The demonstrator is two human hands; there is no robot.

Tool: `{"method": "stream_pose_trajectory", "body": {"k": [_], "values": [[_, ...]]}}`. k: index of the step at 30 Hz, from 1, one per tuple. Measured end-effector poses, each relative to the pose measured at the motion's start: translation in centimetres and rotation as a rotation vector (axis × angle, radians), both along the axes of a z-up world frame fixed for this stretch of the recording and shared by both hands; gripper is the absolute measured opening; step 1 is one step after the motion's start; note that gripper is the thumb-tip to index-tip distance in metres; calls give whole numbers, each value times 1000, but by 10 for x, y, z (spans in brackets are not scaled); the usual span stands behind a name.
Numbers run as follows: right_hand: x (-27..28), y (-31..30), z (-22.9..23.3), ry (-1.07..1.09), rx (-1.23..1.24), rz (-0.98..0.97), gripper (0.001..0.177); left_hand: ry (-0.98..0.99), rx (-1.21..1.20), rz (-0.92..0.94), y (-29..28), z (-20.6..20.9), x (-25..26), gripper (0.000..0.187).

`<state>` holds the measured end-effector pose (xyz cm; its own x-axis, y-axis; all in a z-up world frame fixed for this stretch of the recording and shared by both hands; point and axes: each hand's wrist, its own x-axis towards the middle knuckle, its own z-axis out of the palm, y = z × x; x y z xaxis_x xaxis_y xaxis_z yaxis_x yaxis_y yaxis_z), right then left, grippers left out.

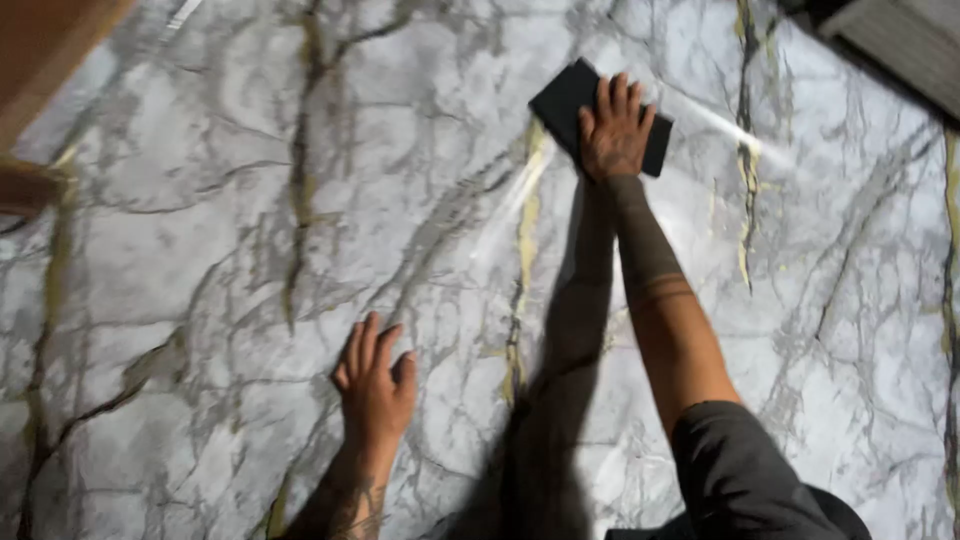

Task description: The person sits cross-legged on a marble-patterned floor and wipes the surface with a black cloth. They repeatedly rub the floor in front of them, occasionally folding the cloth and shifting position slightly while continuing to wipe.

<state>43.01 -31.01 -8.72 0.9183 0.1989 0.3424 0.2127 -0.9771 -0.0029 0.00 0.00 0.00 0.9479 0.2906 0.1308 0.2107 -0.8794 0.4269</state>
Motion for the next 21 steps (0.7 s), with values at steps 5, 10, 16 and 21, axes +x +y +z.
{"method": "stream_pose_trajectory", "body": {"k": [5, 10, 16, 21], "values": [[-3, -152, 14, 149, 70, -110, 60, -98, 104, -5, -6, -8, 3, 38], [-85, -325, 4, 188, -28, -374, 63, -84, 30, 20, -11, -8, -1, 35], [-251, -420, -16, 399, 103, -553, 64, -195, 130, -3, 1, -23, -7, 42], [-345, -384, -83, -661, -868, -624, 68, -152, 75, -14, 5, -13, -11, 46]]}}
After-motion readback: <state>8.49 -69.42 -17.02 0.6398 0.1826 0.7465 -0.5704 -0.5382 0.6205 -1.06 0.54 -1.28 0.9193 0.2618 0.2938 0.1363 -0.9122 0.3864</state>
